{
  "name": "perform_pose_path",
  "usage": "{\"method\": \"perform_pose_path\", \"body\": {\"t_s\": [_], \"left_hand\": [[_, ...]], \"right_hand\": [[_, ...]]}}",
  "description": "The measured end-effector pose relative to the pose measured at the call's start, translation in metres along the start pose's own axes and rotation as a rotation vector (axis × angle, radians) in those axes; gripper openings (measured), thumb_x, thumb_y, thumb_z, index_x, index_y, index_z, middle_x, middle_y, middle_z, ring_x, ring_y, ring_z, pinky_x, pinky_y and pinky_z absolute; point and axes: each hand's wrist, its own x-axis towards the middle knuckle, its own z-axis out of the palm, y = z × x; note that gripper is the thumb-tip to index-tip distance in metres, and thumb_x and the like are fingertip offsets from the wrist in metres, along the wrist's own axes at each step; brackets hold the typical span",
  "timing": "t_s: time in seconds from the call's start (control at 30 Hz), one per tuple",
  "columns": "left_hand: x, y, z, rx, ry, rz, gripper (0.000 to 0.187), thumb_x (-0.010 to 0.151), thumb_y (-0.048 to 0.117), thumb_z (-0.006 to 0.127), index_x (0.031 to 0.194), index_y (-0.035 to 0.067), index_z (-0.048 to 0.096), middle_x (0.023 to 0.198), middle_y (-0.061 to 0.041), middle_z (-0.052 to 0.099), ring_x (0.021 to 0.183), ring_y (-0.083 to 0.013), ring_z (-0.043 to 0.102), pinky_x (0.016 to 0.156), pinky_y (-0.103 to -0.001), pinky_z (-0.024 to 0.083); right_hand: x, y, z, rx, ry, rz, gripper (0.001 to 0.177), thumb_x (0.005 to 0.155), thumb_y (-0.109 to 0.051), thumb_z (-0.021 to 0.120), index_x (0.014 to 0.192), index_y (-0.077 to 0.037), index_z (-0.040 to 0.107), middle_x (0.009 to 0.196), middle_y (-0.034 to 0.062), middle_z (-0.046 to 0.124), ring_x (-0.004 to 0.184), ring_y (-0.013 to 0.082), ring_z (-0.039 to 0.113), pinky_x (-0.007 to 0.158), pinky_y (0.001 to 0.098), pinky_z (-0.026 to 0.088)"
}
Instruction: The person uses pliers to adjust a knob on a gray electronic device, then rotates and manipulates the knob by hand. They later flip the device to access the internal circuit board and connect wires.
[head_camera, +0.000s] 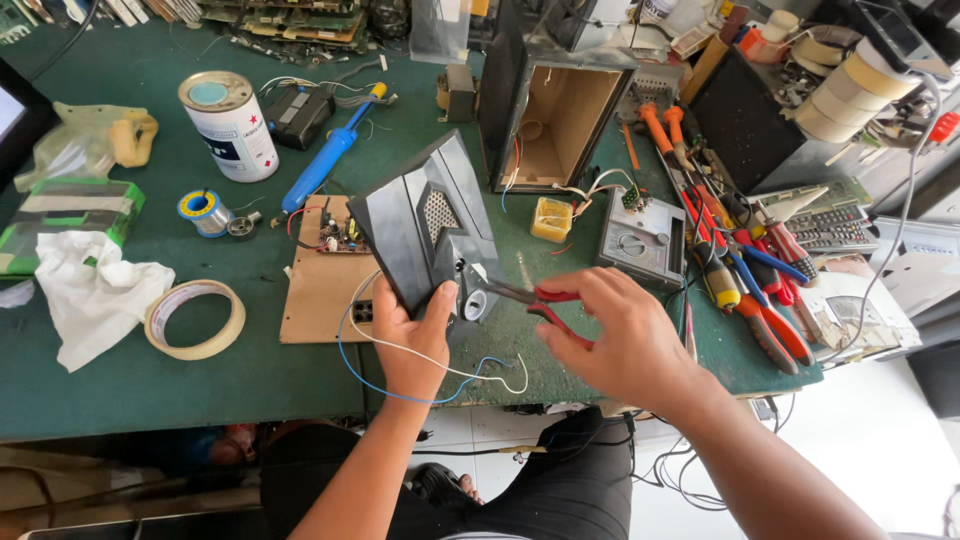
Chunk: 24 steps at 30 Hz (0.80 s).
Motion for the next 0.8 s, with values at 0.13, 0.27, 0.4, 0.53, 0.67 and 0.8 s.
{"method": "perform_pose_path", "body": {"t_s": [0.13, 0.27, 0.4, 0.53, 0.67, 0.8], "left_hand": [[0.001, -0.006, -0.003, 0.005, -0.021, -0.084, 0.034, 0.091, 0.007, 0.087, 0.116, 0.004, 0.064, 0.089, -0.009, 0.071, 0.081, -0.0127, 0.065, 0.079, -0.036, 0.062], [0.001, -0.001, -0.003, -0.008, -0.041, -0.091, 0.032, 0.092, 0.008, 0.087, 0.114, 0.006, 0.064, 0.088, -0.007, 0.07, 0.081, -0.0105, 0.066, 0.078, -0.033, 0.062], [0.0, 0.0, -0.003, -0.019, -0.049, -0.093, 0.032, 0.091, 0.008, 0.088, 0.114, 0.007, 0.064, 0.087, -0.007, 0.07, 0.081, -0.0097, 0.066, 0.078, -0.031, 0.062], [0.001, -0.005, -0.003, -0.024, -0.051, -0.087, 0.03, 0.092, 0.008, 0.087, 0.112, 0.007, 0.064, 0.086, -0.006, 0.07, 0.08, -0.0087, 0.065, 0.077, -0.03, 0.062], [0.0, -0.005, -0.004, -0.004, -0.055, -0.081, 0.031, 0.092, 0.009, 0.088, 0.112, 0.007, 0.064, 0.086, -0.006, 0.07, 0.08, -0.0091, 0.066, 0.077, -0.031, 0.062], [-0.001, -0.015, -0.004, 0.027, -0.055, -0.078, 0.033, 0.092, 0.01, 0.088, 0.115, 0.006, 0.065, 0.087, -0.007, 0.07, 0.08, -0.0107, 0.066, 0.077, -0.033, 0.062]], "right_hand": [[-0.002, 0.005, 0.006, -0.262, 0.096, -0.195, 0.039, 0.081, -0.029, 0.084, 0.119, -0.02, 0.079, 0.101, 0.0012, 0.074, 0.081, 0.0241, 0.067, 0.071, 0.0361, 0.058], [0.008, 0.006, 0.005, -0.464, 0.167, -0.438, 0.024, 0.097, -0.029, 0.07, 0.116, -0.018, 0.079, 0.103, 0.0041, 0.069, 0.093, 0.0264, 0.065, 0.077, 0.0367, 0.051], [0.019, 0.005, 0.005, -0.572, 0.198, -0.574, 0.024, 0.096, -0.019, 0.066, 0.117, -0.018, 0.078, 0.105, 0.0051, 0.068, 0.095, 0.0267, 0.062, 0.079, 0.0363, 0.048], [0.024, -0.002, 0.004, -0.565, 0.206, -0.618, 0.022, 0.094, -0.011, 0.064, 0.112, -0.012, 0.077, 0.101, 0.0086, 0.066, 0.092, 0.0294, 0.063, 0.079, 0.0376, 0.047], [0.026, -0.004, 0.004, -0.596, 0.21, -0.642, 0.024, 0.094, -0.008, 0.06, 0.112, -0.012, 0.076, 0.101, 0.009, 0.064, 0.091, 0.0291, 0.061, 0.078, 0.0371, 0.046], [0.027, -0.003, 0.005, -0.608, 0.21, -0.659, 0.026, 0.096, -0.007, 0.056, 0.113, -0.012, 0.075, 0.101, 0.0096, 0.063, 0.091, 0.0294, 0.06, 0.078, 0.037, 0.046]]}}
